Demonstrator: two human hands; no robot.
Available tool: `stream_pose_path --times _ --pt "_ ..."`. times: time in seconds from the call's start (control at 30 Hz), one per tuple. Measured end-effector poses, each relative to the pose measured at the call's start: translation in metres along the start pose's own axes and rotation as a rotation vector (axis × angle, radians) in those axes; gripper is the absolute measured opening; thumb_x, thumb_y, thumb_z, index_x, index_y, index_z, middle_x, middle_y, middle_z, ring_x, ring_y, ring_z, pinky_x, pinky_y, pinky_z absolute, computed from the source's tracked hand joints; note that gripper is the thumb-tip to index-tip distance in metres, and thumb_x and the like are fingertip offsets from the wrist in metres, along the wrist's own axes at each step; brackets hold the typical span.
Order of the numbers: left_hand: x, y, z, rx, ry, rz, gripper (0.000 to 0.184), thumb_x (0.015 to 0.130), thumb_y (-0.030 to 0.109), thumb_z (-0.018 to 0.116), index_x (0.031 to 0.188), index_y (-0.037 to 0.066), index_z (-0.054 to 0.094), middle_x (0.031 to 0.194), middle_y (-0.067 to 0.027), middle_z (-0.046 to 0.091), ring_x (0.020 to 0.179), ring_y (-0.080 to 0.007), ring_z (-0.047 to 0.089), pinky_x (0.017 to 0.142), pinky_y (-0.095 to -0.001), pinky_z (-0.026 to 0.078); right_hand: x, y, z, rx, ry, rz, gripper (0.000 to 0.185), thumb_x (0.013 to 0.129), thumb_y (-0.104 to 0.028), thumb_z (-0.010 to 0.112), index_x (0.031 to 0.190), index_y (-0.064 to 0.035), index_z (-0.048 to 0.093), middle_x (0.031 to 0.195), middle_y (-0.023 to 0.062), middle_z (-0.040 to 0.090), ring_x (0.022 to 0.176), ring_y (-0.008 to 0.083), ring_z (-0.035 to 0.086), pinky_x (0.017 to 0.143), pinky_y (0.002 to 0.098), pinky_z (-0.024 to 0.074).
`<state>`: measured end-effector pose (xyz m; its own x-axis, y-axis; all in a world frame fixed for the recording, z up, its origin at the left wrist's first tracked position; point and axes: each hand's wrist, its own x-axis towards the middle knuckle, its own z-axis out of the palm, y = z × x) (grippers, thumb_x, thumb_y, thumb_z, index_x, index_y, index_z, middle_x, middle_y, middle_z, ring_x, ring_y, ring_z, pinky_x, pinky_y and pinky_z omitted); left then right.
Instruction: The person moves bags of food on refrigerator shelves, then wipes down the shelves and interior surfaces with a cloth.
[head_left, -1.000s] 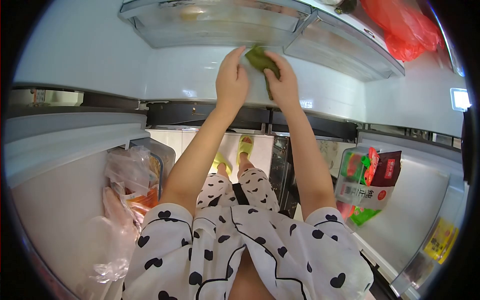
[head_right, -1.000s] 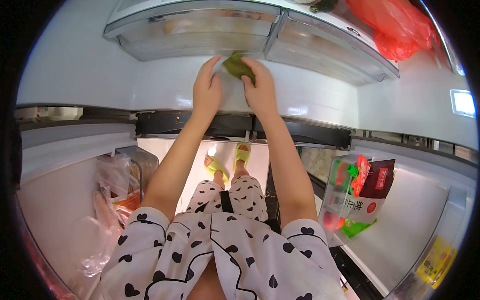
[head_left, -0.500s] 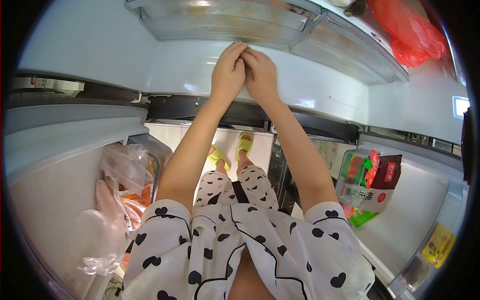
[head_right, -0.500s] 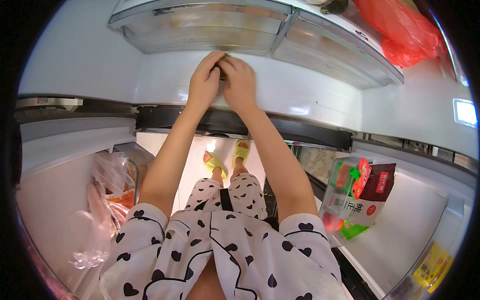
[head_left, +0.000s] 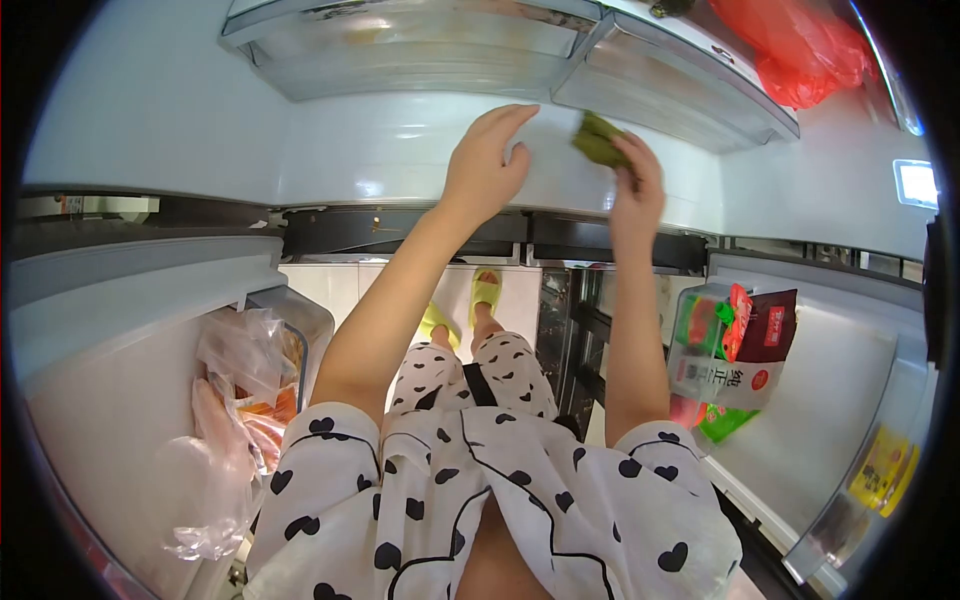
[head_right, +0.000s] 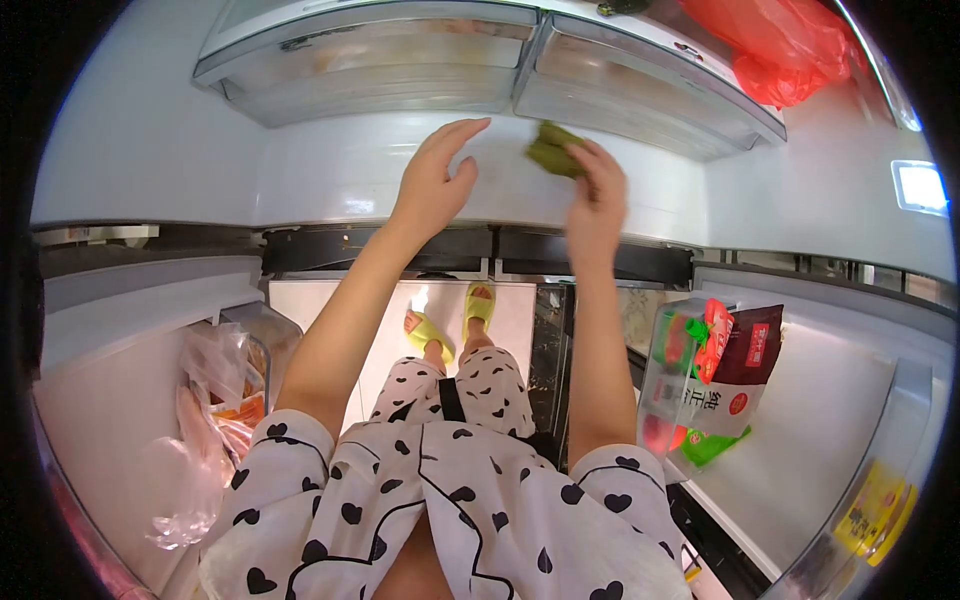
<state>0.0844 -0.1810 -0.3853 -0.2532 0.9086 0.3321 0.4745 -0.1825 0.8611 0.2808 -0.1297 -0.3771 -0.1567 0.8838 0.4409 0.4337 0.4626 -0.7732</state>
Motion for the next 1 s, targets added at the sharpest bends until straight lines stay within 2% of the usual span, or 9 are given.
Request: stream_pose_path --times 0.17,0.33,0.4,0.47,0.5,0.6,0.77,0.87,1.0 --pt "0.004 0.006 0.028 -0.08 -0.18 -0.024 0.045 0.082 0.003 0.049 0.127 0.007 0.057 0.131 -0.0142 0.055 0.121 -0.0311 0.051 0.1 -0.0355 0.042 -0.013 0.09 -0.049 -0.003 0.191 0.418 0.041 0.082 0.009 0.051 0.119 -0.0055 0.062 0.127 0.0153 0.057 0.118 0.0296 0.053 0.101 0.036 0.0419" --pt "0.012 0.005 0.084 -0.109 -0.275 0.166 0.046 0.084 0.002 0.046 0.128 0.009 0.056 0.135 -0.0124 0.053 0.127 -0.0318 0.046 0.106 -0.0375 0.038 -0.019 0.074 -0.016 -0.357 0.129 0.194 0.046 0.08 0.001 0.055 0.126 -0.0073 0.058 0.133 0.0155 0.053 0.123 0.0333 0.048 0.105 0.0385 0.0361" --pt "0.018 0.006 0.097 -0.034 -0.29 0.243 0.044 0.085 0.003 0.045 0.127 0.009 0.056 0.136 -0.0118 0.052 0.128 -0.0315 0.046 0.107 -0.0386 0.037 -0.018 0.074 -0.003 -0.321 0.082 0.114 0.043 0.082 -0.002 0.055 0.125 -0.0061 0.058 0.13 0.0155 0.055 0.12 0.0344 0.05 0.102 0.04 0.0385" --pt "0.023 0.006 0.103 0.121 -0.306 0.311 0.042 0.086 0.005 0.045 0.126 0.009 0.057 0.135 -0.0114 0.053 0.128 -0.031 0.045 0.107 -0.0396 0.037 -0.007 0.038 0.013 -0.04 -0.059 0.192 0.038 0.083 -0.008 0.056 0.121 -0.0033 0.057 0.125 0.0165 0.057 0.115 0.0363 0.051 0.098 0.0417 0.0406" --pt "0.026 0.004 0.103 0.116 -0.308 0.304 0.04 0.085 0.008 0.046 0.123 0.01 0.059 0.132 -0.0105 0.056 0.127 -0.0301 0.047 0.106 -0.041 0.037 -0.013 0.049 0.027 -0.161 -0.022 0.102 0.037 0.083 -0.012 0.057 0.118 -0.0017 0.056 0.118 0.0172 0.058 0.11 0.0378 0.052 0.092 0.0429 0.0422" --pt "0.022 0.0 0.082 0.212 -0.26 0.218 0.039 0.083 0.007 0.048 0.119 0.01 0.062 0.127 -0.0088 0.059 0.124 -0.0291 0.049 0.104 -0.0411 0.039 -0.015 0.025 0.05 -0.273 -0.023 0.0 0.038 0.081 -0.014 0.06 0.117 -0.0011 0.056 0.116 0.0173 0.058 0.108 0.0379 0.053 0.09 0.0431 0.0428" --pt "0.011 0.006 0.037 0.34 -0.167 0.08 0.034 0.08 0.012 0.053 0.112 0.012 0.065 0.12 -0.0045 0.062 0.115 -0.0238 0.055 0.093 -0.0379 0.046 -0.013 0.007 0.074 -0.084 -0.12 -0.105 0.026 0.077 -0.012 0.062 0.102 -0.0015 0.061 0.106 0.0136 0.061 0.1 0.0365 0.055 0.085 0.0421 0.0447" --pt "0.008 0.022 0.007 0.471 -0.255 -0.093 0.039 0.082 0.008 0.049 0.117 0.014 0.063 0.125 -0.0034 0.06 0.117 -0.024 0.054 0.094 -0.036 0.047 -0.013 0.005 0.088 0.043 -0.243 -0.129 0.025 0.077 -0.011 0.061 0.099 -0.0016 0.062 0.103 0.013 0.061 0.099 0.036 0.056 0.084 0.0416 0.0446" --pt "0.02 0.037 -0.033 0.531 -0.446 -0.347 0.035 0.083 0.013 0.048 0.112 0.013 0.066 0.117 -0.0073 0.064 0.107 -0.0286 0.059 0.088 -0.0378 0.049 -0.016 -0.012 0.095 0.083 -0.349 -0.162 0.025 0.075 0.002 0.056 0.099 -0.0023 0.064 0.108 0.0129 0.063 0.103 0.0348 0.056 0.089 0.0414 0.0444"
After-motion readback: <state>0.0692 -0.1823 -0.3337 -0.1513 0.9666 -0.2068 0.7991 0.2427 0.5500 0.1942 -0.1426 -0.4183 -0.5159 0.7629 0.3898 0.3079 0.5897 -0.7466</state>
